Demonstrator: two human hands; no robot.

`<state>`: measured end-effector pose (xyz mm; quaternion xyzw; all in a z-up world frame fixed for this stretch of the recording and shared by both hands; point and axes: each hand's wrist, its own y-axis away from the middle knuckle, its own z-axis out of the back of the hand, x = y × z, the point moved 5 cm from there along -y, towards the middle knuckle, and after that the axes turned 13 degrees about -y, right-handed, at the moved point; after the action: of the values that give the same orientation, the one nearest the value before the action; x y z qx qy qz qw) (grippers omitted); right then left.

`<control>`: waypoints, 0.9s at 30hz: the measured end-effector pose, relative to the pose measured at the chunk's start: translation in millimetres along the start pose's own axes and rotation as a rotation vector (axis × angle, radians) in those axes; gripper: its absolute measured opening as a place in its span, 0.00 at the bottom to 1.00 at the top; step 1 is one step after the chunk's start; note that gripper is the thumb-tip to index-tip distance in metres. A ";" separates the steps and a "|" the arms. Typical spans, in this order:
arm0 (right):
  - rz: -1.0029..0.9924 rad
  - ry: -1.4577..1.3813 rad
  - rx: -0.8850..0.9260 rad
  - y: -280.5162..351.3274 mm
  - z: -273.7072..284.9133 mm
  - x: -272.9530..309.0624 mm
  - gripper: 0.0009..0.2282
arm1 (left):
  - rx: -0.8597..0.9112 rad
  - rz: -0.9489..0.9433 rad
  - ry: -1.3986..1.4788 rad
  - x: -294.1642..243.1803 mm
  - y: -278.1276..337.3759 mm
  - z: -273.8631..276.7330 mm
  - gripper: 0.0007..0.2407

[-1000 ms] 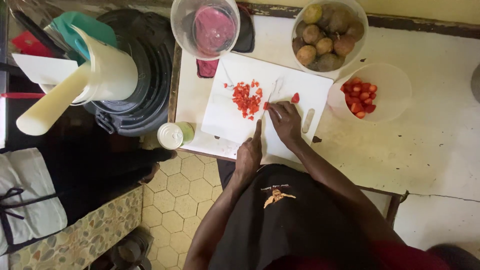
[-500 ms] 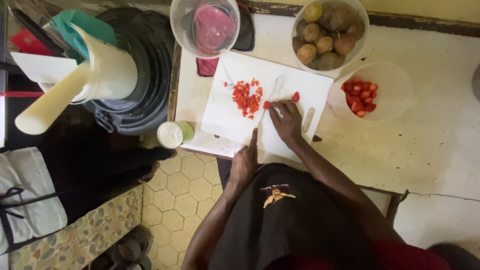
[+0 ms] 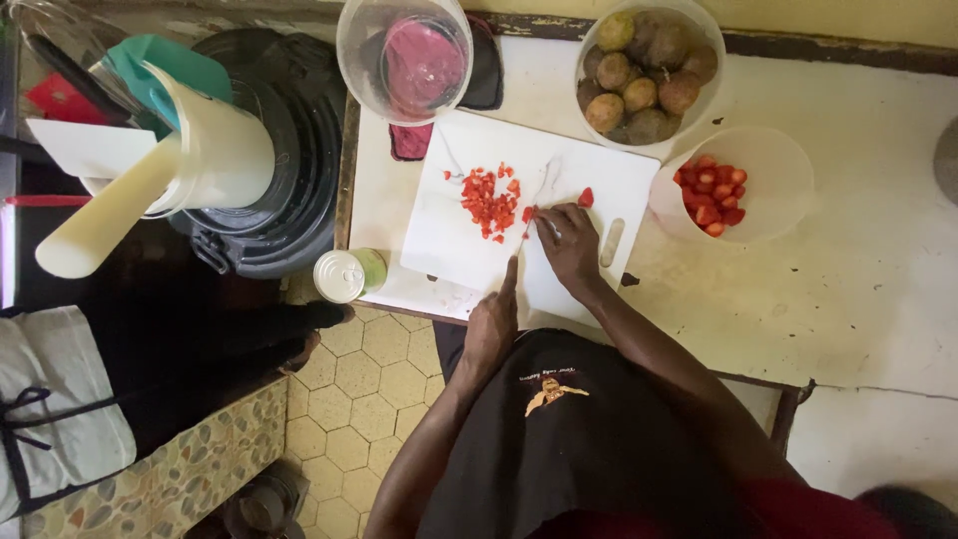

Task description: Chopping strawberries into small pieces on a cutting board using a knife

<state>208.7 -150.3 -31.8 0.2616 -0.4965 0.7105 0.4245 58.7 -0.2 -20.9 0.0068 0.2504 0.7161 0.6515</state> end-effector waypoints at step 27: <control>-0.037 -0.101 0.002 4.0 1.7 -11.0 0.02 | 0.033 0.050 0.080 -3.7 26.0 37.3 0.29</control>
<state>210.6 -156.3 -41.8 0.3070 -0.5115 0.6889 0.4118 47.6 8.7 22.5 -0.0048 0.2876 0.7276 0.6228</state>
